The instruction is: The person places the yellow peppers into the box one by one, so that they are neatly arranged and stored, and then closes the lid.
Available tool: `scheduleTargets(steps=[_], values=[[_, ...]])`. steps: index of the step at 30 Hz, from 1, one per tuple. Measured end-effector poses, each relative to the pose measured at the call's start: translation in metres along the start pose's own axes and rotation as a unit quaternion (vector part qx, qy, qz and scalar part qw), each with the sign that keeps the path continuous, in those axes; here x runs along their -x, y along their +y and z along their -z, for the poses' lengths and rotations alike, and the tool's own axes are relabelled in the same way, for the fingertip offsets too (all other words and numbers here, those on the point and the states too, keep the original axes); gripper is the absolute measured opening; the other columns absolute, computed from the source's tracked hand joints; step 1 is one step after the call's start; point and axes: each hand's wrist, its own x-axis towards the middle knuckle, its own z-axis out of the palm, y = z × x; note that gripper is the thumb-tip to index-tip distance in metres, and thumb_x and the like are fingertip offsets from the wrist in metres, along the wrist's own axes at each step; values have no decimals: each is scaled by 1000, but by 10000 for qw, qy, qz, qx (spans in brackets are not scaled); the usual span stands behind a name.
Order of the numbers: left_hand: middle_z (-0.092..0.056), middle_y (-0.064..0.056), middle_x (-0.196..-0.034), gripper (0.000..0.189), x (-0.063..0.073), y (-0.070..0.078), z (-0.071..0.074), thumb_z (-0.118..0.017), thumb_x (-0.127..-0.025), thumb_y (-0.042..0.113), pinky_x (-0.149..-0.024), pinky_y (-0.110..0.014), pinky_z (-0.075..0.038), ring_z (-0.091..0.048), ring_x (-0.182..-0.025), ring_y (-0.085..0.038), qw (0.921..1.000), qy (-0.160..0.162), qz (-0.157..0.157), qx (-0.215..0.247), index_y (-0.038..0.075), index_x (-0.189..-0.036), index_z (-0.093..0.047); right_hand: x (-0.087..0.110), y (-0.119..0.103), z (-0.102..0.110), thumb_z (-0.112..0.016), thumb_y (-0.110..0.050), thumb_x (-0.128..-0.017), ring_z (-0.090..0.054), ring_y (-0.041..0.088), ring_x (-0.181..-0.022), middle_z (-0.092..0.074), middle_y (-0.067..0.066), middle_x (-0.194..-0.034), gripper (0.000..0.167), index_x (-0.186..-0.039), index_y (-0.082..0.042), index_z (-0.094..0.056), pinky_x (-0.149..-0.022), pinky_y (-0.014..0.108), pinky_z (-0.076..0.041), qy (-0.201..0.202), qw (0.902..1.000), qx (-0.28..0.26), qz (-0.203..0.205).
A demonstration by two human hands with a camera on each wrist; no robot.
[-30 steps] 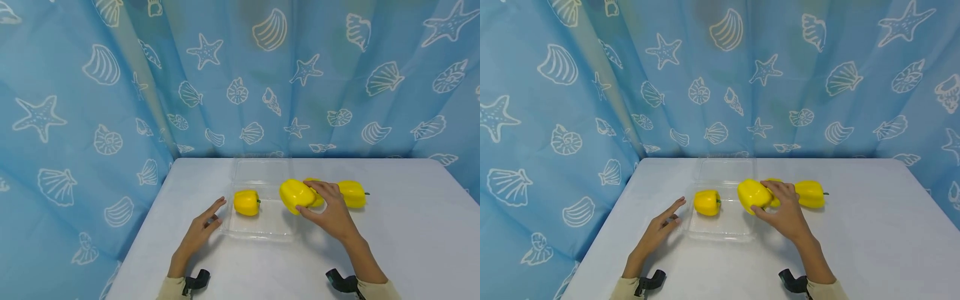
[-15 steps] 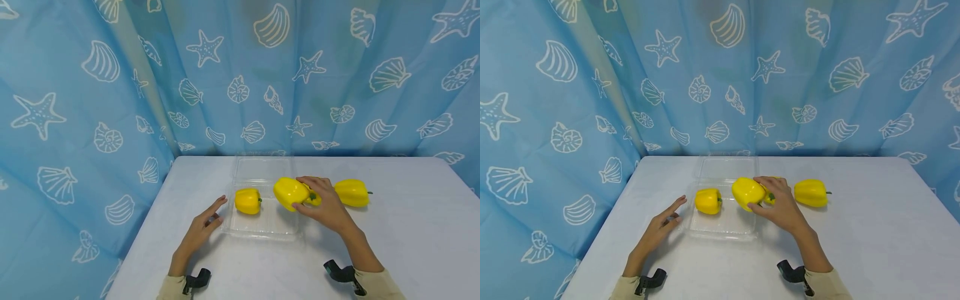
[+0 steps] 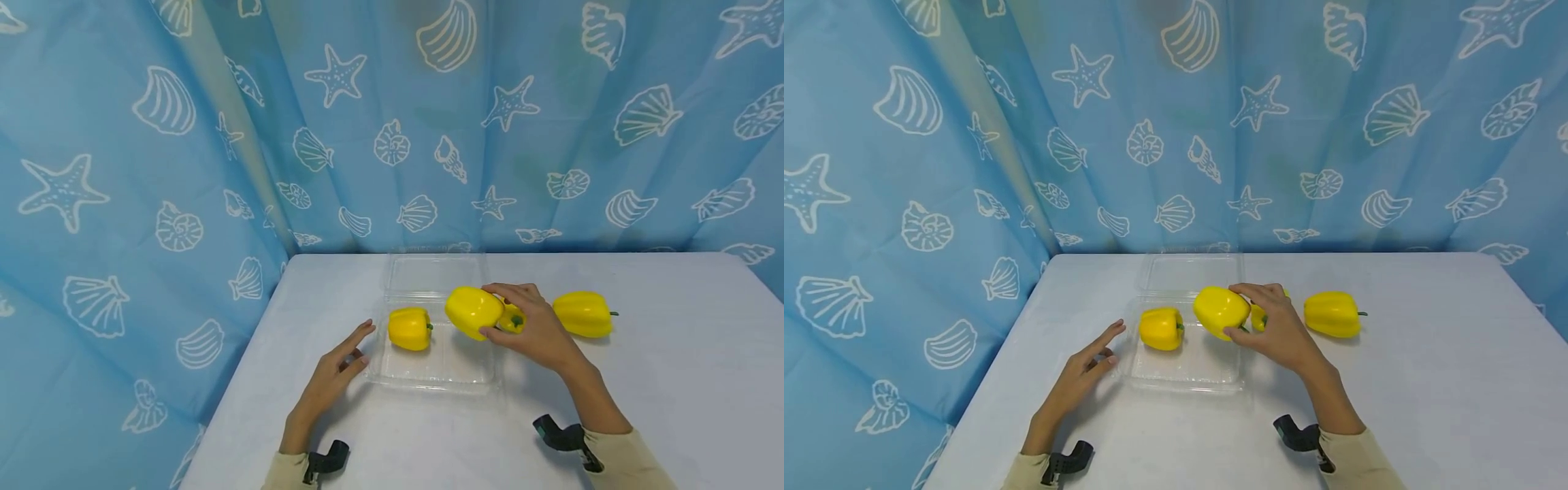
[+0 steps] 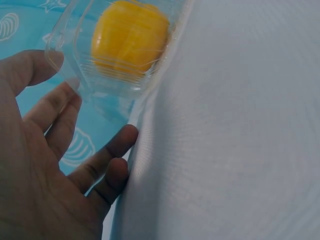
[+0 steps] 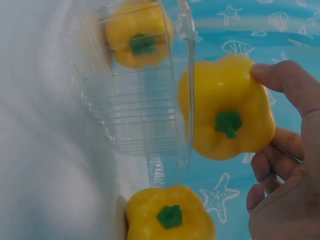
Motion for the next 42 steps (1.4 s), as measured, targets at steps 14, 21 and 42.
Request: scheduleTargets(steps=[14, 21, 42], values=[[-36, 10, -158, 52, 0, -1, 1, -56, -103, 20, -80, -31, -50, -59, -96, -16, 9999, -58, 103, 39, 27, -154, -43, -11, -1, -5, -84, -36, -81, -39, 27, -120, -55, 3, -140, 68, -141, -20, -57, -96, 63, -39, -448, 9990, -68, -23], [-37, 8, -158, 53, 2, -2, -1, -56, -103, 18, -78, -30, -50, -59, -94, -14, 9999, 46, -113, -28, 22, -154, -43, -12, 1, -4, -84, -33, -81, -40, 26, -116, -56, 5, -139, 68, -141, -19, -57, -94, 61, -41, -493, 9988, -12, 78], [-37, 10, -158, 53, 0, -1, 0, -56, -103, 18, -75, -29, -49, -59, -93, -15, 9999, 16, -60, -109, 26, -154, -43, -14, 6, -10, -83, -27, -82, -39, 23, -115, -53, 2, -144, 68, -143, -20, -56, -92, 59, -42, -999, 9946, -177, 200]])
